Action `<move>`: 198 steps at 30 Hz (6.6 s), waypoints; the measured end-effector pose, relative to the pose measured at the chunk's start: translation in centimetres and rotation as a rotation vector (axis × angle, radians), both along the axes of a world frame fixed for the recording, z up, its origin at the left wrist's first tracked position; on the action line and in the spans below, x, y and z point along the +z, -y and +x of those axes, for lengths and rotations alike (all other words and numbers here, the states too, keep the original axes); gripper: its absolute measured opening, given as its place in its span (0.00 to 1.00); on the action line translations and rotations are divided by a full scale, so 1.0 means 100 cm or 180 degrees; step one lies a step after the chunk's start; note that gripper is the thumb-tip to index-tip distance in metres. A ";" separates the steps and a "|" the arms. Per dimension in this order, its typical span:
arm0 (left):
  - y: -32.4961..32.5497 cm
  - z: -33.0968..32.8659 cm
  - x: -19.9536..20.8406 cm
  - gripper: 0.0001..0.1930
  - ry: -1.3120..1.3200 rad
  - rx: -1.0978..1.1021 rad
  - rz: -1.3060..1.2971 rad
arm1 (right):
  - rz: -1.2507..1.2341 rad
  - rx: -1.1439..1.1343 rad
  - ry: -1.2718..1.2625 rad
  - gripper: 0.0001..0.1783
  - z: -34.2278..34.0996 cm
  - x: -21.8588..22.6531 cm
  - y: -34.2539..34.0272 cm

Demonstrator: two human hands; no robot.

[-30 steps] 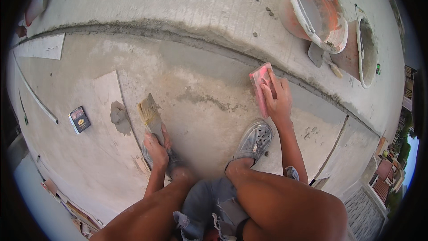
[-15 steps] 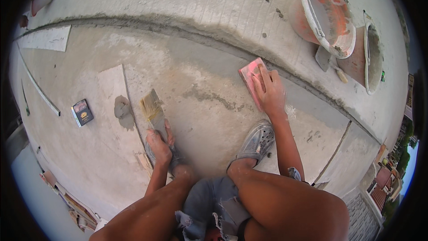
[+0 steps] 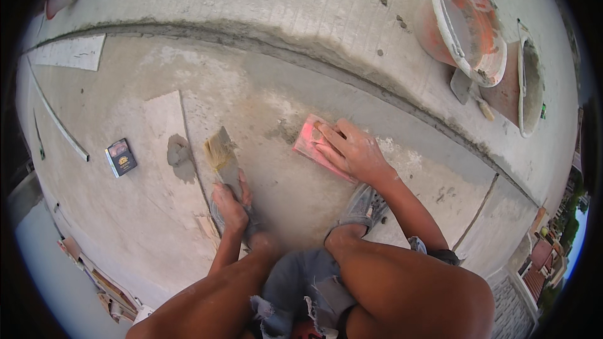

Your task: The person smooths a wet concrete surface using a pink sponge and a brush. They repeatedly wipe the surface, occasionally dipping the sponge into a bucket of water. The person also uses a trowel to scrape and smooth the concrete.

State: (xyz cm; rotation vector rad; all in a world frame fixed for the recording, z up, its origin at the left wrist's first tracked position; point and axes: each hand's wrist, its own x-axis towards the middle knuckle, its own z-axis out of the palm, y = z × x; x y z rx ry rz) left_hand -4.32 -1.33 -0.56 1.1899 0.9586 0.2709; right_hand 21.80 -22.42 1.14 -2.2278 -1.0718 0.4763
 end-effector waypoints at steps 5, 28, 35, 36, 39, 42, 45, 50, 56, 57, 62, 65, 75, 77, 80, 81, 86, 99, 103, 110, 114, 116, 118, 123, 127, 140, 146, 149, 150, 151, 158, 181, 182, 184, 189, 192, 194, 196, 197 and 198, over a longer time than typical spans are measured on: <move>0.000 0.000 -0.002 0.38 0.0005 -0.0039 -0.0001 | -0.0388 -0.0843 0.0394 0.23 0.041 -0.019 -0.006; 0.000 -0.024 -0.031 0.36 0.0217 0.0457 -0.0557 | 0.0259 0.0734 -0.0118 0.17 -0.001 -0.021 -0.099; 0.003 -0.013 -0.023 0.36 0.0151 0.0174 -0.0184 | -0.0173 0.0051 0.0144 0.20 0.022 -0.013 -0.103; 0.003 -0.015 -0.024 0.36 0.0149 0.0128 -0.0110 | -0.0018 0.0157 -0.0454 0.21 0.010 -0.005 -0.102; 0.001 0.017 0.000 0.36 0.0298 -0.0225 -0.0248 | 0.1321 -0.0256 -0.1458 0.22 -0.024 0.008 -0.098; 0.004 0.032 0.019 0.34 0.0457 -0.0462 -0.0458 | 0.1921 -0.1563 -0.2027 0.21 -0.039 0.031 -0.143; 0.018 0.045 0.028 0.30 -0.0219 -0.0316 0.0419 | 0.1506 -0.1104 -0.1543 0.22 -0.060 0.048 -0.142; 0.004 0.017 0.012 0.31 -0.0672 -0.0469 0.0379 | 0.1026 -0.0172 -0.2220 0.23 -0.076 0.048 -0.067; -0.005 -0.020 -0.014 0.30 -0.0201 -0.0314 0.0069 | 0.0650 -0.0809 -0.3003 0.22 -0.003 0.043 0.000; -0.004 -0.022 -0.014 0.30 -0.0183 -0.0256 0.0123 | 0.0697 -0.0987 -0.3052 0.21 0.022 0.036 0.006; -0.002 -0.005 -0.005 0.31 -0.0191 -0.0049 0.0153 | 0.0348 -0.0888 -0.2055 0.18 0.136 0.024 -0.009; -0.004 0.001 -0.007 0.32 -0.0107 -0.0037 -0.0030 | -0.0221 -0.0395 -0.1983 0.18 0.178 0.016 -0.044; -0.003 -0.008 -0.007 0.31 -0.0023 0.0034 -0.0047 | -0.0528 0.0129 -0.1664 0.24 0.189 -0.026 -0.129; -0.005 -0.007 -0.009 0.31 0.0033 -0.0045 -0.0130 | -0.0521 0.0236 -0.1636 0.27 0.194 -0.036 -0.130; -0.003 -0.002 -0.005 0.30 0.0050 0.0030 -0.0128 | -0.0396 0.0454 -0.1874 0.28 0.194 -0.038 -0.121; -0.003 -0.001 -0.003 0.29 0.0042 0.0060 -0.0128 | -0.0420 0.0433 -0.1865 0.28 0.191 -0.037 -0.117; -0.006 -0.003 -0.002 0.29 0.0036 -0.0009 -0.0262 | -0.0794 0.0242 -0.1844 0.26 0.191 -0.020 -0.058; -0.010 -0.002 -0.001 0.30 0.0187 -0.0110 -0.0237 | -0.0506 0.0026 -0.1803 0.23 0.187 -0.003 -0.047; -0.002 0.011 0.007 0.35 -0.0018 -0.0042 0.0031 | -0.0404 0.0159 -0.1825 0.23 0.184 -0.017 -0.063; -0.007 0.001 0.005 0.31 0.0120 -0.0047 -0.0172 | -0.0941 -0.0108 -0.1798 0.22 0.182 -0.015 0.023; 0.000 0.016 0.013 0.32 0.0071 0.0063 -0.0086 | -0.1098 -0.0433 -0.1933 0.22 0.186 -0.004 0.100; -0.001 0.015 0.014 0.32 0.0073 -0.0072 -0.0041 | -0.1077 -0.0496 -0.1947 0.22 0.188 0.007 0.114; -0.001 0.017 0.014 0.32 0.0026 -0.0113 0.0030 | -0.0951 -0.0530 -0.1902 0.22 0.190 0.006 0.109; -0.002 0.020 0.016 0.32 0.0077 -0.0141 0.0016 | -0.0546 -0.0273 -0.1935 0.23 0.184 -0.004 0.039; -0.002 0.018 0.015 0.32 -0.0042 -0.0047 0.0052 | -0.0546 -0.0070 -0.2076 0.23 0.187 -0.019 0.026; -0.004 0.009 0.007 0.33 -0.0108 -0.0089 0.0050 | -0.1126 -0.0833 -0.1777 0.23 0.198 0.012 0.148; -0.009 0.003 0.001 0.32 -0.0086 -0.0106 -0.0125 | -0.0608 -0.0274 -0.2090 0.23 0.189 -0.009 0.078; -0.008 0.005 0.003 0.32 -0.0063 -0.0103 -0.0092 | -0.0984 -0.0069 -0.2052 0.23 0.196 -0.007 0.088; -0.008 0.006 0.004 0.32 -0.0039 -0.0120 -0.0083 | -0.0971 -0.0176 -0.2074 0.23 0.197 -0.008 0.100; -0.006 0.008 0.006 0.32 -0.0039 -0.0082 -0.0047 | -0.0967 -0.0284 -0.2095 0.23 0.196 -0.010 0.121; -0.003 0.016 0.011 0.34 -0.0073 -0.0137 0.0112 | -0.1596 -0.0947 -0.2084 0.21 0.204 0.029 0.220; -0.002 0.016 0.020 0.35 -0.0079 -0.0163 0.0137 | -0.0940 -0.1943 -0.2254 0.25 0.153 0.038 0.288; -0.002 0.017 0.019 0.35 -0.0035 -0.0170 0.0102 | -0.0688 -0.1921 -0.2099 0.24 0.135 0.039 0.282; -0.002 0.013 0.009 0.35 0.0022 -0.0254 0.0045 | -0.0147 -0.1865 -0.1783 0.22 0.095 0.034 0.262; -0.003 0.009 0.004 0.34 -0.0063 -0.0163 0.0113 | -0.0543 -0.1890 0.0584 0.22 0.043 0.008 0.181; -0.004 0.010 0.007 0.34 -0.0045 -0.0156 -0.0024 | -0.0506 -0.1680 0.0767 0.23 0.029 -0.016 0.171; -0.006 0.012 0.006 0.34 0.0014 -0.0257 -0.0040 | -0.0468 -0.1466 0.0554 0.23 0.013 -0.017 0.151; -0.005 0.013 0.009 0.34 0.0034 -0.0236 -0.0012 | -0.0197 -0.1026 0.0441 0.23 0.015 -0.010 0.129; -0.002 0.016 0.013 0.35 0.0036 -0.0163 0.0029 | -0.0051 -0.0794 0.0383 0.24 0.018 -0.009 0.121; -0.001 0.020 0.016 0.35 0.0050 -0.0113 0.0054 | -0.0064 -0.0967 0.0549 0.23 0.026 -0.013 0.119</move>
